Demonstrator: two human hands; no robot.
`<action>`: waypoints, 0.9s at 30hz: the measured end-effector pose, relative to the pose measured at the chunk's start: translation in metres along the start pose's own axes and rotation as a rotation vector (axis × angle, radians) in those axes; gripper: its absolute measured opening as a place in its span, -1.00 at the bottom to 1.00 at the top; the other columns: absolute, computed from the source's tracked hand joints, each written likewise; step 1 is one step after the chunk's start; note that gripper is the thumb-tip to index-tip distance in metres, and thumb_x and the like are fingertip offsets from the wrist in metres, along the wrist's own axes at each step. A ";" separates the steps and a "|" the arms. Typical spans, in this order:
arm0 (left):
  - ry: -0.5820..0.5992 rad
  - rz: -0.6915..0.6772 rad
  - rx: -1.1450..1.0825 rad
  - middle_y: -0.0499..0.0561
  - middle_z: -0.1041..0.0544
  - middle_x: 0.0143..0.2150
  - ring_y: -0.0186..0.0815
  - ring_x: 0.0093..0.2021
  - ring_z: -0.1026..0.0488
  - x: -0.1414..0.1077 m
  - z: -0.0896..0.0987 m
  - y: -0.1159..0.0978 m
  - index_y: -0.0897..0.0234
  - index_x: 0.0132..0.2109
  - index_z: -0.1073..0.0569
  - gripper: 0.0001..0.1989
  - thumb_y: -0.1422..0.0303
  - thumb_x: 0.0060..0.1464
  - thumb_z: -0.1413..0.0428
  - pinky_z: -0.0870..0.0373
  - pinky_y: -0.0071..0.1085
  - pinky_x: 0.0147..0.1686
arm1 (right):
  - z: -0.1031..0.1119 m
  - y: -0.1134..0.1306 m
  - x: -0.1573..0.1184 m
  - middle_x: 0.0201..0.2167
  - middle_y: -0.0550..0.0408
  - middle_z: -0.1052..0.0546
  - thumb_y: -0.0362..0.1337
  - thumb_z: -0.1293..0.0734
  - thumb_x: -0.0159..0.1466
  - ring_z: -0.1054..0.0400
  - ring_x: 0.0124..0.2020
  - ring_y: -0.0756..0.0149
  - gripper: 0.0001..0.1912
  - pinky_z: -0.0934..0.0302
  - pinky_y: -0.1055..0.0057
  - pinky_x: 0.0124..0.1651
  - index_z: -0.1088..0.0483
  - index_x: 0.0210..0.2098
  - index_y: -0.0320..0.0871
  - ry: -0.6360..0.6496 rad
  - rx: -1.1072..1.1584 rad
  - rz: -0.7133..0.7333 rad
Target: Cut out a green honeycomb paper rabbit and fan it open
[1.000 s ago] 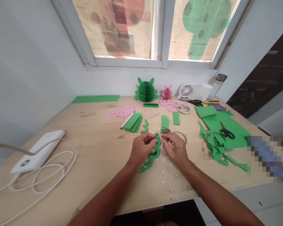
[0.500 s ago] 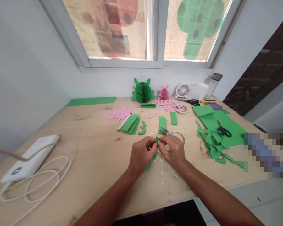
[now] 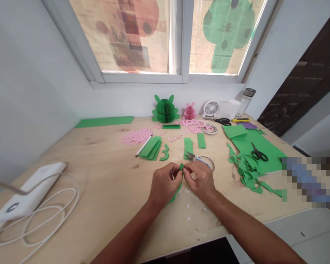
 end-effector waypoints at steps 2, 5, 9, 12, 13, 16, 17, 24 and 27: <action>0.000 0.011 -0.012 -0.07 -0.47 -0.57 -0.42 -0.59 -0.32 0.000 0.000 0.000 0.30 -0.43 -0.46 -0.88 0.38 -0.06 -0.05 -0.25 -0.52 -0.51 | 0.000 0.000 0.000 -0.53 0.06 -0.47 -0.35 -0.24 0.21 -0.33 -0.45 0.29 -0.88 -0.18 0.37 -0.33 -0.41 -0.39 -0.16 -0.001 -0.001 0.001; 0.005 0.024 -0.043 -0.07 -0.47 -0.57 -0.42 -0.58 -0.33 0.001 0.000 0.001 0.30 -0.45 -0.46 -0.88 0.38 -0.07 -0.06 -0.26 -0.53 -0.52 | 0.001 0.001 0.001 -0.54 0.06 -0.47 -0.35 -0.23 0.21 -0.33 -0.46 0.29 -0.87 -0.18 0.37 -0.34 -0.41 -0.40 -0.15 -0.012 -0.004 0.009; 0.023 0.077 -0.146 -0.08 -0.45 -0.58 -0.43 -0.58 -0.33 0.001 -0.002 0.006 0.31 -0.45 -0.47 -0.88 0.37 -0.09 -0.07 -0.27 -0.54 -0.54 | 0.001 0.001 0.001 -0.53 0.05 -0.48 -0.37 -0.22 0.21 -0.34 -0.45 0.28 -0.86 -0.19 0.37 -0.32 -0.41 -0.41 -0.15 -0.014 -0.003 0.005; 0.046 0.161 -0.284 -0.09 -0.42 -0.59 -0.45 -0.61 -0.29 0.002 -0.006 0.012 0.32 -0.46 -0.46 -0.88 0.35 -0.12 -0.09 -0.24 -0.55 -0.60 | 0.001 0.000 0.001 -0.52 0.05 -0.49 -0.38 -0.22 0.20 -0.35 -0.44 0.29 -0.86 -0.20 0.38 -0.30 -0.41 -0.42 -0.15 -0.016 0.017 -0.012; 0.054 0.196 -0.337 -0.10 -0.42 -0.59 -0.45 -0.62 -0.29 0.002 -0.007 0.014 0.33 -0.47 -0.46 -0.88 0.34 -0.13 -0.10 -0.24 -0.56 -0.62 | 0.001 -0.001 0.001 -0.52 0.05 -0.49 -0.38 -0.23 0.19 -0.35 -0.43 0.29 -0.86 -0.21 0.38 -0.30 -0.42 -0.41 -0.15 -0.015 0.025 -0.020; 0.051 0.309 -0.473 -0.10 -0.40 -0.59 -0.45 -0.63 -0.29 0.003 -0.010 0.020 0.34 -0.47 -0.45 -0.87 0.33 -0.19 -0.14 -0.24 -0.56 -0.67 | 0.001 -0.003 0.002 -0.53 0.07 -0.48 -0.38 -0.23 0.18 -0.35 -0.45 0.31 -0.87 -0.20 0.39 -0.31 -0.42 -0.43 -0.15 -0.011 0.040 -0.052; 0.045 0.345 -0.506 -0.11 -0.39 -0.60 -0.46 -0.65 -0.28 0.003 -0.010 0.021 0.34 -0.48 -0.44 -0.86 0.34 -0.21 -0.16 -0.23 -0.56 -0.69 | 0.001 -0.004 0.002 -0.54 0.08 -0.47 -0.38 -0.23 0.17 -0.34 -0.46 0.32 -0.87 -0.20 0.40 -0.31 -0.41 -0.44 -0.15 -0.013 0.039 -0.064; 0.043 0.510 -0.720 -0.14 -0.35 -0.65 -0.50 -0.71 -0.23 0.003 -0.008 0.018 0.34 -0.51 -0.42 -0.84 0.35 -0.28 -0.22 -0.23 -0.54 -0.70 | 0.006 -0.006 0.004 -0.48 0.07 -0.49 -0.43 -0.22 0.12 -0.35 -0.41 0.29 -0.85 -0.22 0.38 -0.30 -0.41 -0.39 -0.16 -0.022 0.112 -0.105; 0.052 0.535 -0.790 -0.14 -0.35 -0.64 -0.52 -0.71 -0.21 0.003 -0.008 0.020 0.34 -0.51 -0.42 -0.82 0.36 -0.30 -0.24 -0.23 -0.55 -0.71 | 0.007 -0.006 0.005 -0.48 0.07 -0.48 -0.45 -0.20 0.12 -0.36 -0.37 0.25 -0.84 -0.22 0.35 -0.28 -0.40 -0.43 -0.14 0.001 0.124 -0.096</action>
Point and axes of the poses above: each hand's wrist, its own x-axis towards the middle knuckle, its own z-axis out of the back of the hand, y = z × x, the point moved 5 cm from there along x, towards the middle knuckle
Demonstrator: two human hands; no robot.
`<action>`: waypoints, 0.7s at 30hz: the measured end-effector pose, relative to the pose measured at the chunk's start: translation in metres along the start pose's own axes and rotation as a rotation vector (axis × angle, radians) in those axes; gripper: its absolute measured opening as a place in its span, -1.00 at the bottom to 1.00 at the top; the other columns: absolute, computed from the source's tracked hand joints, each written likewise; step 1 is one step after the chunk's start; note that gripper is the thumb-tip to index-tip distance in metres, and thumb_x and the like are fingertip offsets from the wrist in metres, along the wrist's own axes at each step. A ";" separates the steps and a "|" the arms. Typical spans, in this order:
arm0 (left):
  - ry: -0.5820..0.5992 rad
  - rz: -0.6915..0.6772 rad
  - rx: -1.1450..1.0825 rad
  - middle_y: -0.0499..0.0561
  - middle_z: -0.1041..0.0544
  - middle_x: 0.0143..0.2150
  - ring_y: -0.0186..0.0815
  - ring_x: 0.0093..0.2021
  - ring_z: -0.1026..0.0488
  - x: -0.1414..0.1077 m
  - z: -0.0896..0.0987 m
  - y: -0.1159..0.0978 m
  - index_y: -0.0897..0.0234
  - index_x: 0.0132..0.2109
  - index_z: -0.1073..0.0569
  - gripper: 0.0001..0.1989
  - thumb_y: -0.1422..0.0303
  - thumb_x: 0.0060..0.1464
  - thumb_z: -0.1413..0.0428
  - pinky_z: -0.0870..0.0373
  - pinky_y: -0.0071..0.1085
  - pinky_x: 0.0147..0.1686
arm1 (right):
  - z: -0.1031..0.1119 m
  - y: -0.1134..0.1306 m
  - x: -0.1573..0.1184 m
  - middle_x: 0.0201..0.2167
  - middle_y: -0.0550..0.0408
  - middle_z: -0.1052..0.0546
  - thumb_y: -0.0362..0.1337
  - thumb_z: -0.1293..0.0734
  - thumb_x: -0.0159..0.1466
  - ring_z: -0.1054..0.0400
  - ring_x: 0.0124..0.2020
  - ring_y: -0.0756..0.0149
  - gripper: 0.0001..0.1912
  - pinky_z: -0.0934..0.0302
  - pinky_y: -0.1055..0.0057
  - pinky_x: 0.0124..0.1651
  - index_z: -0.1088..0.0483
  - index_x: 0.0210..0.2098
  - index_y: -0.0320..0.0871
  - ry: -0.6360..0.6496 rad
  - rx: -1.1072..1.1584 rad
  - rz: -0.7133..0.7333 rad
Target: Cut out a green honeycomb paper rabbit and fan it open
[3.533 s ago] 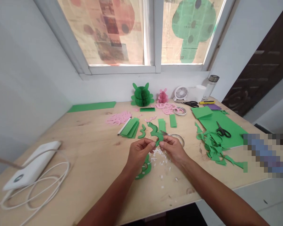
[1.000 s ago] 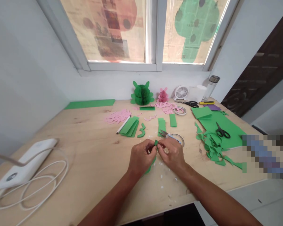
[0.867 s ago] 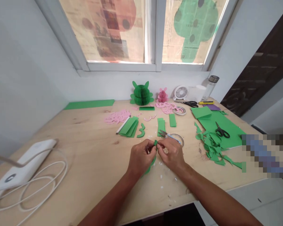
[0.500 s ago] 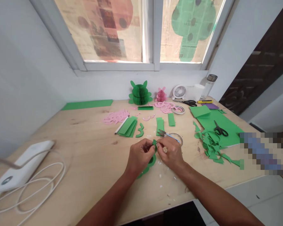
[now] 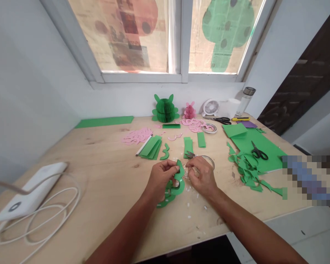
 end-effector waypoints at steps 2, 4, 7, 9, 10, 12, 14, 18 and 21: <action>0.011 0.014 -0.029 -0.13 -0.36 -0.63 -0.52 -0.70 -0.22 0.001 0.001 0.001 0.35 -0.50 -0.42 -0.81 0.36 -0.30 -0.25 -0.23 -0.55 -0.70 | -0.001 0.000 0.000 -0.51 0.08 -0.47 -0.41 -0.21 0.16 -0.35 -0.39 0.25 -0.84 -0.22 0.34 -0.27 -0.38 -0.48 -0.14 0.032 -0.002 0.001; 0.009 0.018 -0.055 -0.12 -0.37 -0.62 -0.51 -0.68 -0.23 0.003 0.003 0.002 0.36 -0.48 -0.42 -0.80 0.36 -0.30 -0.26 -0.23 -0.55 -0.69 | -0.002 -0.001 0.000 -0.49 0.06 -0.47 -0.37 -0.22 0.18 -0.35 -0.37 0.24 -0.85 -0.22 0.32 -0.25 -0.37 -0.50 -0.14 0.046 0.012 -0.009; -0.016 0.015 -0.105 -0.11 -0.39 -0.59 -0.51 -0.66 -0.26 0.003 0.005 0.001 0.36 -0.46 -0.43 -0.77 0.35 -0.31 -0.28 -0.22 -0.56 -0.68 | -0.003 -0.004 -0.001 -0.35 0.01 -0.52 -0.38 -0.25 0.15 -0.37 -0.25 0.20 -0.88 -0.21 0.28 -0.15 -0.40 -0.32 -0.16 0.036 0.064 -0.051; -0.030 0.015 -0.140 -0.11 -0.41 -0.57 -0.49 -0.63 -0.29 0.003 0.005 0.001 0.36 -0.44 -0.43 -0.75 0.36 -0.32 -0.29 -0.24 -0.56 -0.66 | -0.004 -0.005 -0.001 -0.32 0.02 -0.53 -0.38 -0.25 0.16 -0.37 -0.23 0.20 -0.82 -0.20 0.28 -0.12 -0.40 -0.24 -0.16 0.059 0.111 -0.090; -0.035 0.015 -0.154 -0.10 -0.42 -0.56 -0.49 -0.62 -0.31 0.003 0.005 0.000 0.35 -0.43 -0.44 -0.74 0.36 -0.33 -0.29 -0.25 -0.56 -0.65 | -0.005 -0.005 0.000 -0.34 0.05 -0.53 -0.36 -0.23 0.18 -0.38 -0.26 0.22 -0.84 -0.20 0.30 -0.14 -0.41 -0.25 -0.15 0.087 0.145 -0.109; -0.046 0.009 -0.180 -0.10 -0.43 -0.55 -0.47 -0.61 -0.33 0.003 0.004 0.000 0.35 -0.41 -0.44 -0.73 0.36 -0.34 -0.30 -0.29 -0.54 -0.62 | -0.009 -0.005 0.001 -0.42 0.09 -0.52 -0.32 -0.20 0.23 -0.38 -0.34 0.28 -0.84 -0.20 0.36 -0.21 -0.42 -0.36 -0.15 0.167 0.245 -0.146; -0.048 0.000 -0.194 -0.10 -0.43 -0.55 -0.47 -0.61 -0.33 0.002 0.004 0.000 0.36 -0.41 -0.45 -0.72 0.36 -0.35 -0.30 -0.30 -0.53 -0.61 | -0.013 -0.004 0.001 -0.50 0.12 -0.47 -0.28 -0.20 0.24 -0.35 -0.41 0.33 -0.80 -0.20 0.42 -0.29 -0.39 -0.46 -0.17 0.243 0.350 -0.194; -0.019 -0.015 -0.200 -0.10 -0.43 -0.55 -0.48 -0.61 -0.31 0.003 0.002 0.000 0.36 -0.44 -0.45 -0.75 0.36 -0.34 -0.30 -0.29 -0.52 -0.61 | -0.019 -0.007 0.000 -0.63 0.21 -0.32 -0.27 -0.27 0.17 -0.23 -0.52 0.41 -0.78 -0.17 0.49 -0.42 -0.27 -0.59 -0.16 0.291 0.464 -0.311; -0.007 -0.005 -0.221 -0.08 -0.45 -0.53 -0.43 -0.56 -0.35 0.003 0.002 0.001 0.35 -0.40 -0.46 -0.73 0.36 -0.33 -0.30 -0.32 -0.50 -0.57 | -0.021 -0.010 -0.001 -0.64 0.21 -0.29 -0.29 -0.28 0.15 -0.21 -0.53 0.42 -0.79 -0.16 0.49 -0.42 -0.26 -0.59 -0.16 0.281 0.509 -0.373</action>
Point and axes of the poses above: each hand's wrist, its own x-axis towards the middle knuckle, its own z-axis out of the back of the hand, y = z × x, the point moved 5 cm from there along x, towards the middle knuckle
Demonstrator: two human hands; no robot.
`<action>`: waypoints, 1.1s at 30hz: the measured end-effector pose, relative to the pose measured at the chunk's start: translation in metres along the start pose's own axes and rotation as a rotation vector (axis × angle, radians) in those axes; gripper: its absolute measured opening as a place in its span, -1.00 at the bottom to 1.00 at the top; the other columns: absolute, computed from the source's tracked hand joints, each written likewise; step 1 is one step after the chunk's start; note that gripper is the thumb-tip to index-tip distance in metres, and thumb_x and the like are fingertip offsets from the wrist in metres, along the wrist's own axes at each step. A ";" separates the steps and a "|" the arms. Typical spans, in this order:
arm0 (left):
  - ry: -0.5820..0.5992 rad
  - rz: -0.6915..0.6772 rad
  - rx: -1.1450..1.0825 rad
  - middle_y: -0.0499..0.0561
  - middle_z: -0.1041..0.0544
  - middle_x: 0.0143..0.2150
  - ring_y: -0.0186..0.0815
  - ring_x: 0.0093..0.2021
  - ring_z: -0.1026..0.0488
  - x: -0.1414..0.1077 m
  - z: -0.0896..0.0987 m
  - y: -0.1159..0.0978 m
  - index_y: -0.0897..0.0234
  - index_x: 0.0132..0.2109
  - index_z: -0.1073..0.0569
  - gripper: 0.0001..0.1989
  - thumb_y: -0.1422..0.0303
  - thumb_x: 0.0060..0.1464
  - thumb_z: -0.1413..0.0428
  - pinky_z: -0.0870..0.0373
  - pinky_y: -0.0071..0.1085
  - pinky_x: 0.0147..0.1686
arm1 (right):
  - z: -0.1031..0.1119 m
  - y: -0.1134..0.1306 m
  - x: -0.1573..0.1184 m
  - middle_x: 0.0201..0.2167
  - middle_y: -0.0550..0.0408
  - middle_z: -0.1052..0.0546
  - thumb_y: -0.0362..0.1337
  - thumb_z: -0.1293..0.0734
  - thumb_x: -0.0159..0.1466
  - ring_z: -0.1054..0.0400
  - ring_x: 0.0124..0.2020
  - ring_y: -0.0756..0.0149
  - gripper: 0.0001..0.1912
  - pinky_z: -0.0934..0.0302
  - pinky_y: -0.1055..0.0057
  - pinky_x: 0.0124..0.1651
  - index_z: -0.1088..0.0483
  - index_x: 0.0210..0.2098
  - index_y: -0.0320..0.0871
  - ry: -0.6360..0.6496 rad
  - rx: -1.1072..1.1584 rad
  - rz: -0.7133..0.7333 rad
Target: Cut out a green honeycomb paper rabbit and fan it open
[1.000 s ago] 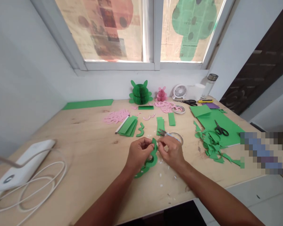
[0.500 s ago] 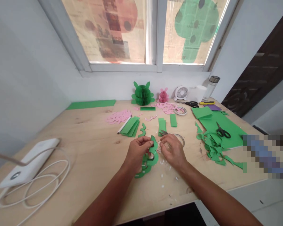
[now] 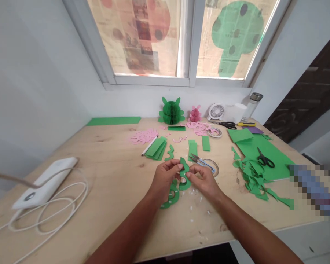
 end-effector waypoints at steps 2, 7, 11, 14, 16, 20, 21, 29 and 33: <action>0.017 0.007 -0.010 -0.05 -0.47 -0.50 -0.40 -0.52 -0.39 0.001 0.000 0.000 0.35 -0.35 -0.48 -0.71 0.33 -0.30 -0.29 -0.34 -0.48 -0.54 | 0.001 -0.001 0.000 -0.63 0.21 -0.30 -0.28 -0.28 0.15 -0.22 -0.53 0.41 -0.81 -0.16 0.47 -0.40 -0.28 -0.58 -0.17 -0.023 0.012 -0.005; 0.002 -0.029 0.032 -0.04 -0.44 -0.55 -0.40 -0.53 -0.36 0.002 0.001 -0.002 0.36 -0.40 -0.48 -0.70 0.21 -0.24 -0.26 -0.28 -0.50 -0.56 | -0.001 -0.001 -0.001 -0.63 0.20 -0.30 -0.26 -0.29 0.14 -0.21 -0.53 0.40 -0.79 -0.16 0.47 -0.43 -0.27 -0.59 -0.16 -0.024 -0.005 0.004; -0.034 -0.093 0.091 -0.06 -0.42 -0.59 -0.44 -0.55 -0.32 0.002 0.003 -0.006 0.37 -0.46 -0.48 -0.73 0.25 -0.26 -0.29 -0.24 -0.54 -0.55 | -0.003 -0.004 0.000 -0.62 0.20 -0.30 -0.26 -0.29 0.13 -0.18 -0.53 0.42 -0.80 -0.14 0.49 -0.45 -0.27 -0.59 -0.17 0.023 0.021 -0.028; -0.003 -0.066 0.049 -0.06 -0.41 -0.59 -0.44 -0.55 -0.31 0.001 0.002 -0.006 0.36 -0.47 -0.48 -0.75 0.26 -0.26 -0.29 -0.24 -0.53 -0.55 | -0.004 -0.010 0.000 -0.64 0.22 -0.25 -0.23 -0.31 0.12 -0.11 -0.56 0.44 -0.77 -0.06 0.51 -0.52 -0.26 -0.60 -0.16 0.059 0.094 -0.070; 0.032 -0.024 0.005 -0.06 -0.40 -0.58 -0.43 -0.55 -0.31 0.000 0.001 -0.005 0.34 -0.49 -0.46 -0.75 0.26 -0.27 -0.30 -0.26 -0.51 -0.55 | -0.005 -0.013 0.000 -0.65 0.22 -0.24 -0.19 -0.33 0.11 -0.08 -0.57 0.46 -0.75 -0.02 0.52 -0.54 -0.27 -0.60 -0.17 0.077 0.155 -0.090; 0.058 0.023 -0.045 -0.06 -0.39 -0.56 -0.43 -0.54 -0.33 0.001 0.001 -0.002 0.33 -0.48 -0.46 -0.72 0.24 -0.30 -0.32 -0.27 -0.51 -0.55 | -0.005 -0.015 0.000 -0.66 0.23 -0.24 -0.10 -0.36 0.09 -0.08 -0.60 0.47 -0.70 -0.01 0.51 -0.54 -0.30 -0.59 -0.17 0.091 0.265 -0.130; 0.072 0.039 -0.056 -0.06 -0.40 -0.55 -0.42 -0.53 -0.33 0.001 0.000 0.000 0.33 -0.45 -0.47 -0.70 0.21 -0.30 -0.32 -0.28 -0.50 -0.54 | -0.005 -0.015 0.000 -0.66 0.23 -0.26 -0.08 -0.37 0.08 -0.10 -0.60 0.47 -0.70 -0.03 0.50 -0.53 -0.31 -0.58 -0.17 0.080 0.296 -0.138; 0.203 0.132 -0.110 -0.02 -0.42 -0.47 -0.40 -0.49 -0.36 0.000 -0.006 0.004 0.32 -0.22 -0.53 -0.53 0.15 -0.30 -0.33 -0.33 -0.48 -0.51 | -0.002 -0.012 0.000 -0.63 0.21 -0.36 -0.08 -0.39 0.07 -0.21 -0.58 0.43 -0.74 -0.13 0.46 -0.45 -0.38 -0.52 -0.16 0.035 0.438 -0.132; 0.211 0.195 -0.158 -0.05 -0.38 -0.53 -0.41 -0.54 -0.33 -0.001 -0.007 0.003 0.29 -0.24 -0.53 -0.65 0.20 -0.21 -0.28 -0.33 -0.46 -0.54 | -0.003 -0.010 -0.001 -0.60 0.20 -0.39 -0.13 -0.39 0.08 -0.24 -0.55 0.43 -0.77 -0.15 0.46 -0.43 -0.38 -0.52 -0.16 0.077 0.470 -0.124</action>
Point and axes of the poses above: each hand's wrist, its own x-axis towards the middle knuckle, its own z-axis out of the back of the hand, y = z × x, the point moved 5 cm from there along x, towards the middle knuckle
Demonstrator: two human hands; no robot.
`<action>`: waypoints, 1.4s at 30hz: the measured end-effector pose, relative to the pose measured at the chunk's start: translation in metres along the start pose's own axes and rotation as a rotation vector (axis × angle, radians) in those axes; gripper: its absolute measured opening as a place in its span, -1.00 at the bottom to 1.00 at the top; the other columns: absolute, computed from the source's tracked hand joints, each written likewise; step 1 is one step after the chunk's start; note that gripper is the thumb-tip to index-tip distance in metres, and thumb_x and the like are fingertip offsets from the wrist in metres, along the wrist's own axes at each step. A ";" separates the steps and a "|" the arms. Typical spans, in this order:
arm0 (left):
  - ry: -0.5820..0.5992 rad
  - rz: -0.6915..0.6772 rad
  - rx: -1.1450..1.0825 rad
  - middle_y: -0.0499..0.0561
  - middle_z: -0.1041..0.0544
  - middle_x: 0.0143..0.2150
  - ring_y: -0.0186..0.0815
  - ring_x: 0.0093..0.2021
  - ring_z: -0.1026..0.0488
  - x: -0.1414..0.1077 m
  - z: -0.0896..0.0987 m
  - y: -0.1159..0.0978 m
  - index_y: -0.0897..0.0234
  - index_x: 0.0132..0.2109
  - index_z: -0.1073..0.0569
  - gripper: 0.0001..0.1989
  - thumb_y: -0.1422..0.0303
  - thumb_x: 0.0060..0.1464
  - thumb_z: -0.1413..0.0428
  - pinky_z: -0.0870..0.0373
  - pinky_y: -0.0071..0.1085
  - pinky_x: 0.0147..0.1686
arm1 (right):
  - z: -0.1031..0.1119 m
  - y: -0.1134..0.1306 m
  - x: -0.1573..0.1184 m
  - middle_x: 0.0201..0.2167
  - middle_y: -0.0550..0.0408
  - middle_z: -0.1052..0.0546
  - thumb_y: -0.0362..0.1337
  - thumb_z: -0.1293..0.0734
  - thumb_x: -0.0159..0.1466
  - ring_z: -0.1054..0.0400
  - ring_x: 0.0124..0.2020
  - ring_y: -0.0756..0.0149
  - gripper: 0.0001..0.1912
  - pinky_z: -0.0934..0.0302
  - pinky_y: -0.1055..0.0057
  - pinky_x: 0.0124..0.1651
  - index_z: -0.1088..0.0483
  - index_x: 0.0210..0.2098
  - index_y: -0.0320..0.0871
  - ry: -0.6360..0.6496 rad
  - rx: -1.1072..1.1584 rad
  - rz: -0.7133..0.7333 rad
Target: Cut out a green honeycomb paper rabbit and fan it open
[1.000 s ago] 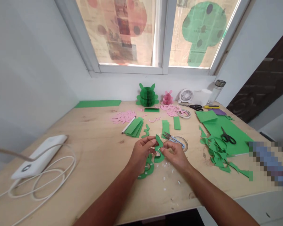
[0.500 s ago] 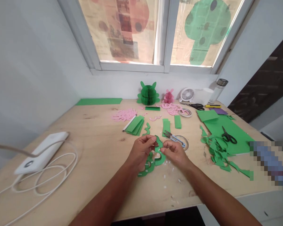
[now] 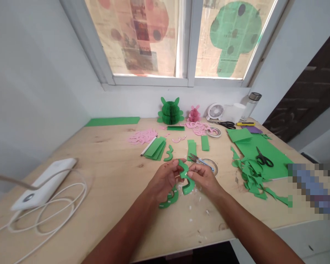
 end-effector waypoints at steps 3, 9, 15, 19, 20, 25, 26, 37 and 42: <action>0.009 0.028 -0.053 -0.06 -0.39 -0.53 -0.40 -0.55 -0.33 -0.002 0.000 0.000 0.24 -0.20 -0.52 -0.70 0.28 -0.15 -0.23 -0.33 -0.46 -0.54 | -0.001 0.000 -0.001 -0.59 0.19 -0.41 -0.14 -0.39 0.08 -0.26 -0.53 0.42 -0.78 -0.17 0.45 -0.41 -0.39 -0.52 -0.16 0.018 0.002 -0.005; 0.085 0.081 -0.122 0.01 -0.46 -0.46 -0.30 -0.44 -0.41 -0.003 0.002 -0.003 0.24 -0.09 -0.47 -0.64 0.32 -0.11 -0.19 -0.35 -0.42 -0.49 | -0.002 0.000 -0.001 -0.58 0.18 -0.42 -0.10 -0.38 0.08 -0.29 -0.51 0.39 -0.76 -0.19 0.43 -0.38 -0.39 -0.51 -0.16 0.032 -0.026 -0.011; 0.054 -0.035 -0.028 -0.01 -0.45 -0.43 -0.34 -0.44 -0.40 -0.001 0.003 -0.009 0.24 -0.07 -0.44 -0.61 0.23 -0.08 -0.20 -0.33 -0.46 -0.50 | 0.004 0.012 -0.004 -0.58 0.17 -0.40 -0.20 -0.32 0.14 -0.27 -0.49 0.36 -0.82 -0.16 0.42 -0.37 -0.35 -0.52 -0.15 -0.136 -0.425 0.209; -0.083 -0.163 0.112 -0.02 -0.46 -0.41 -0.35 -0.40 -0.40 0.000 0.006 -0.009 0.30 -0.23 -0.45 -0.69 0.30 -0.17 -0.28 -0.35 -0.48 -0.48 | 0.001 0.023 -0.010 -0.55 0.13 -0.44 -0.29 -0.28 0.17 -0.30 -0.44 0.31 -0.87 -0.14 0.36 -0.28 -0.35 -0.51 -0.14 -0.228 -0.823 0.427; -0.098 -0.182 0.152 -0.01 -0.47 -0.39 -0.35 -0.39 -0.40 0.000 0.005 -0.008 0.31 -0.26 -0.46 -0.70 0.32 -0.19 -0.29 -0.36 -0.47 -0.46 | 0.000 0.025 -0.012 -0.55 0.12 -0.44 -0.30 -0.28 0.17 -0.30 -0.43 0.30 -0.87 -0.13 0.35 -0.27 -0.35 -0.51 -0.14 -0.240 -0.900 0.465; -0.108 -0.242 0.315 -0.01 -0.53 -0.32 -0.35 -0.37 -0.44 0.001 0.003 -0.004 0.30 -0.25 -0.48 -0.67 0.33 -0.23 -0.31 -0.37 -0.46 -0.41 | -0.003 0.025 -0.015 -0.56 0.11 -0.44 -0.31 -0.28 0.18 -0.28 -0.43 0.28 -0.87 -0.07 0.34 -0.27 -0.35 -0.51 -0.14 -0.272 -1.126 0.558; -0.111 -0.248 0.331 -0.01 -0.53 -0.33 -0.35 -0.38 -0.44 0.001 0.003 -0.003 0.30 -0.25 -0.48 -0.67 0.33 -0.24 -0.31 -0.36 -0.46 -0.42 | -0.004 0.024 -0.015 -0.56 0.10 -0.44 -0.31 -0.28 0.17 -0.27 -0.43 0.27 -0.87 -0.06 0.33 -0.28 -0.35 -0.51 -0.14 -0.271 -1.151 0.577; -0.202 -0.176 0.177 -0.02 -0.49 -0.42 -0.34 -0.41 -0.43 0.000 0.008 -0.006 0.34 -0.35 -0.46 -0.70 0.36 -0.30 -0.32 -0.41 -0.43 -0.43 | -0.008 0.031 -0.015 -0.46 0.08 -0.51 -0.26 -0.22 0.25 -0.33 -0.37 0.26 -0.84 -0.13 0.30 -0.23 -0.41 -0.39 -0.14 -0.170 -0.926 0.503; -0.214 -0.186 0.137 0.00 -0.50 -0.40 -0.37 -0.44 -0.41 0.000 0.010 -0.010 0.34 -0.36 -0.47 -0.70 0.35 -0.33 -0.33 -0.41 -0.42 -0.43 | 0.009 0.027 -0.011 -0.38 0.04 -0.53 -0.24 -0.20 0.26 -0.39 -0.28 0.22 -0.81 -0.22 0.31 -0.17 -0.42 -0.26 -0.14 -0.310 -0.669 0.371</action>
Point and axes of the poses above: each hand's wrist, its own x-axis towards the middle knuckle, its own z-axis out of the back of the hand, y = z × x, the point moved 5 cm from there along x, towards the middle knuckle
